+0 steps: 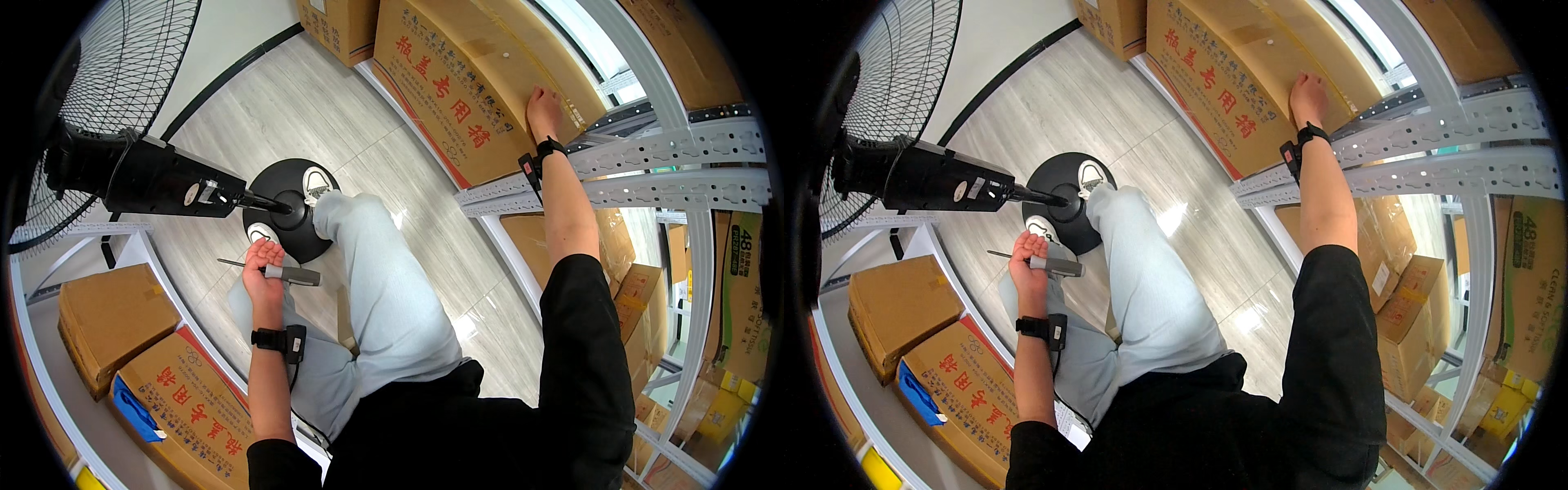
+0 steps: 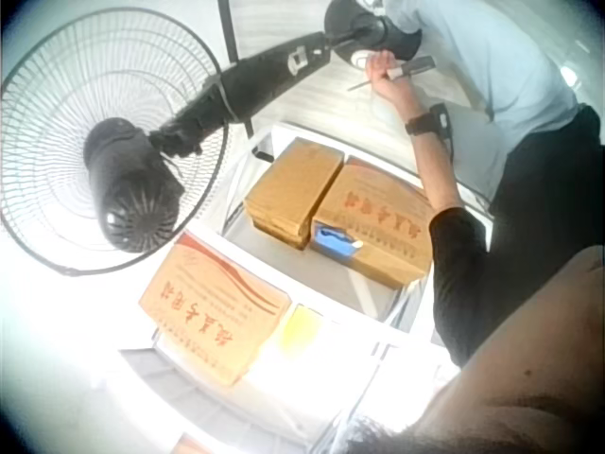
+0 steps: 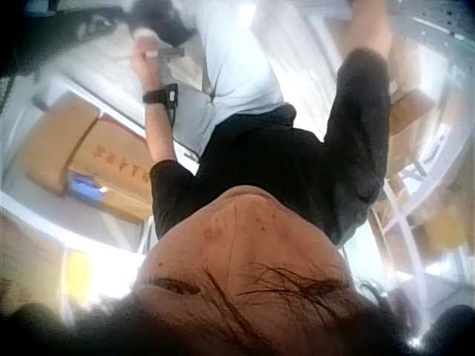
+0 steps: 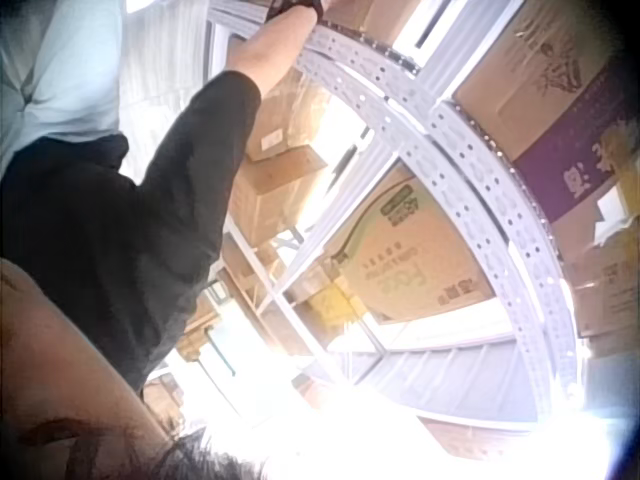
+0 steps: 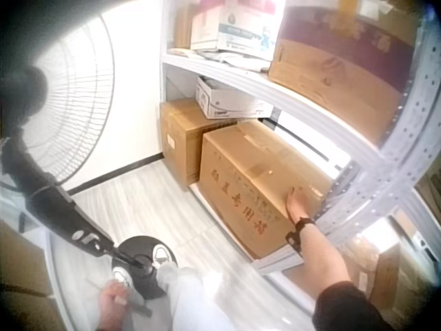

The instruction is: The person uses a screwdriver to remove screws from the base of a standing fan. They then detach the control panel housing and manipulate the internal wiring and components.

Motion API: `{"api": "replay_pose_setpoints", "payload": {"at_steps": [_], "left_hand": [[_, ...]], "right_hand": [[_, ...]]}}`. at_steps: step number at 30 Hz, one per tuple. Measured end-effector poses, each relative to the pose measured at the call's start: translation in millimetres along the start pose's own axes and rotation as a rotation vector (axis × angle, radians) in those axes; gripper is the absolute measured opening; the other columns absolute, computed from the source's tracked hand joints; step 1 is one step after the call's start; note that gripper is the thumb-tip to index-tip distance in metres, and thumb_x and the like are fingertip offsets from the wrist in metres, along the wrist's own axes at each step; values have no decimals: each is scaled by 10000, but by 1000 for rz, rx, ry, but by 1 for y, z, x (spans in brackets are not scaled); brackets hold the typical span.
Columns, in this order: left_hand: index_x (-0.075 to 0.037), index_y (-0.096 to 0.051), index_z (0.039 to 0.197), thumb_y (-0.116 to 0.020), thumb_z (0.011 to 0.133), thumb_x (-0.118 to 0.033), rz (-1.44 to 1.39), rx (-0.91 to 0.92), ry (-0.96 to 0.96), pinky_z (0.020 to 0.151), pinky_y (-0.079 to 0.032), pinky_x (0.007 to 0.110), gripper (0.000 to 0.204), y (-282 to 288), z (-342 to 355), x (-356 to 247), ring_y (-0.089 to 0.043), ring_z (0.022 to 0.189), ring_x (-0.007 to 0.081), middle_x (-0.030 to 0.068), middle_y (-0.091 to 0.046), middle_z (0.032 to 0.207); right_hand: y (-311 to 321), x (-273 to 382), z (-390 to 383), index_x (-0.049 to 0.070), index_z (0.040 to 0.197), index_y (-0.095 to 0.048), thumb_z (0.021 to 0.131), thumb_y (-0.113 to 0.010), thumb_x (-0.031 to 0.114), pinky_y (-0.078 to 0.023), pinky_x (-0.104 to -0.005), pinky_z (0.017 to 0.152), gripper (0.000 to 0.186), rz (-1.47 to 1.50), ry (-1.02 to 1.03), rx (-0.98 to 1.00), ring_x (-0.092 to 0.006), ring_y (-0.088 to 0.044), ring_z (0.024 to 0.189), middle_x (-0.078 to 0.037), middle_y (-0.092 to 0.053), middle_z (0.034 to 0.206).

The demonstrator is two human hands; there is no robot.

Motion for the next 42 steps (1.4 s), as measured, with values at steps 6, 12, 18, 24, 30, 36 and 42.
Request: {"api": "replay_pose_setpoints", "payload": {"at_steps": [6,12,18,24,30,36,42], "left_hand": [[44,-506,1130,-437,681,11,-28,46,1,894,-490,395,456,-5,2,2,-602,892,279,138,-598,966],[57,-499,1141,-441,695,16,-46,34,-2,903,-491,408,451,-8,2,2,-601,921,296,163,-585,1015],[86,-476,1162,-501,738,23,-113,180,-21,905,-499,418,429,-7,-2,-4,-599,945,323,209,-573,1060],[74,-487,1122,-441,755,51,-253,169,-26,955,-477,447,370,-36,-22,-9,-594,998,346,228,-591,1048],[20,-438,1236,-505,917,-108,35,248,-195,942,-449,343,350,-59,-48,-45,-560,1080,239,156,-559,1148],[12,-347,1357,-528,948,-342,355,-123,-550,987,-371,340,571,-27,-16,-160,-483,1158,198,119,-511,1236],[-20,-378,1358,-460,906,-566,337,420,-509,1046,-306,361,713,-58,26,-200,-392,1254,197,127,-449,1346]], "right_hand": [[-1,-40,12,14,958,-612,913,-412,277,-455,-471,801,333,289,-97,-170,-387,-583,947,-213,-621,997],[23,-30,-10,-3,948,-618,921,-414,214,-445,-456,777,299,538,-205,-441,-368,-584,900,-190,-631,935],[64,131,-133,-5,950,-605,939,-519,209,-455,-295,704,231,1034,51,151,-147,-575,778,-56,-632,841],[106,281,-349,12,1166,-540,783,-717,277,-479,-351,825,498,1005,734,982,-250,-600,997,-152,-625,1048],[71,313,-414,24,1129,-550,794,-682,215,-497,-321,597,407,1011,454,1136,-217,-630,640,-118,-640,766],[40,304,-397,54,1002,-543,850,-600,97,-406,-227,429,167,1425,-165,1327,-79,-502,478,-3,-531,632],[39,303,-394,52,1001,-516,857,-579,103,-423,-240,463,165,1527,-368,1470,-98,-512,535,-15,-523,685]]}}
Point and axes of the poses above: each hand's wrist, its own z-axis towards the middle knuckle, its own y-axis out of the back of the hand, x = y × z, the point moved 4 cm from there along z, towards the middle knuckle
